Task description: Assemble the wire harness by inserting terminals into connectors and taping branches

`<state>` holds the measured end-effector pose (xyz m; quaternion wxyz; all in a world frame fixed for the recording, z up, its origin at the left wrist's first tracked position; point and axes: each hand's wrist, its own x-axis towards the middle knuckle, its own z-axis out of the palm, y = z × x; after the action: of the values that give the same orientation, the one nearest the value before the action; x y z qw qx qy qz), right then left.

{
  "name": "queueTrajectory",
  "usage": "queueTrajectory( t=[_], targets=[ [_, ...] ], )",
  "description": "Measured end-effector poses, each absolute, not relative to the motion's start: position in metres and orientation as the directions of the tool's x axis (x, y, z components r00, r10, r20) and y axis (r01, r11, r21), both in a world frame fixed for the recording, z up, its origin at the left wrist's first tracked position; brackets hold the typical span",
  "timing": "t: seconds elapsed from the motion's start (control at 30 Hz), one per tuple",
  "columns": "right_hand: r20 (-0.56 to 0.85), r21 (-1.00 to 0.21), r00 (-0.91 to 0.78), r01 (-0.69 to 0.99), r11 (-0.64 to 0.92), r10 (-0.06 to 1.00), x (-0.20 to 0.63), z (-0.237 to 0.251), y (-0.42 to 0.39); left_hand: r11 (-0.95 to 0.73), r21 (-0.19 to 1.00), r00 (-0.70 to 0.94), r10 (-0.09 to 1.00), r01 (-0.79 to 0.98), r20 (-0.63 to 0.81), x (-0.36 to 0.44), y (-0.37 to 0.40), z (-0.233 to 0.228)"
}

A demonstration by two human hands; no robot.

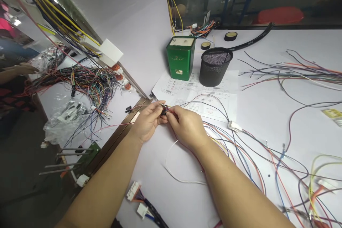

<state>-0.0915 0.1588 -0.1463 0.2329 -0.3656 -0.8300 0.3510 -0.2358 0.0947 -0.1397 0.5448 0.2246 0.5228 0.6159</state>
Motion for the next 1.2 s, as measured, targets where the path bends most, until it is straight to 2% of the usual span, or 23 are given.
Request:
queueTrajectory(
  t=[0.2, 0.37, 0.57, 0.73, 0.9, 1.2],
  targets=[
    [0.196, -0.795, -0.629, 0.347, 0.498, 0.752, -0.089, -0.141, 0.161, 0.101, 0.902, -0.314, 0.916, -0.419, -0.248, -0.237, 0.095, -0.139],
    [0.188, -0.779, -0.663, 0.348, 0.521, 0.724, -0.088, -0.135, 0.162, 0.075, 0.906, -0.298, 0.93, -0.417, -0.214, -0.237, 0.093, -0.139],
    [0.163, -0.862, -0.601, 0.298, 0.409, 0.782, -0.089, -0.142, 0.162, 0.114, 0.927, -0.313, 0.921, -0.358, -0.234, -0.236, 0.093, -0.141],
    [0.305, -0.85, -0.566, 0.201, 0.487, 0.766, -0.09, -0.144, 0.163, 0.118, 0.923, -0.309, 0.92, -0.366, -0.24, -0.237, 0.094, -0.142],
    [0.324, -0.841, -0.474, 0.251, 0.479, 0.818, -0.088, -0.14, 0.161, 0.109, 0.873, -0.31, 0.908, -0.475, -0.282, -0.241, 0.094, -0.143],
    [0.33, -0.77, -0.496, 0.351, 0.533, 0.803, -0.089, -0.144, 0.16, 0.15, 0.823, -0.25, 0.909, -0.548, -0.333, -0.248, 0.094, -0.142]
  ],
)
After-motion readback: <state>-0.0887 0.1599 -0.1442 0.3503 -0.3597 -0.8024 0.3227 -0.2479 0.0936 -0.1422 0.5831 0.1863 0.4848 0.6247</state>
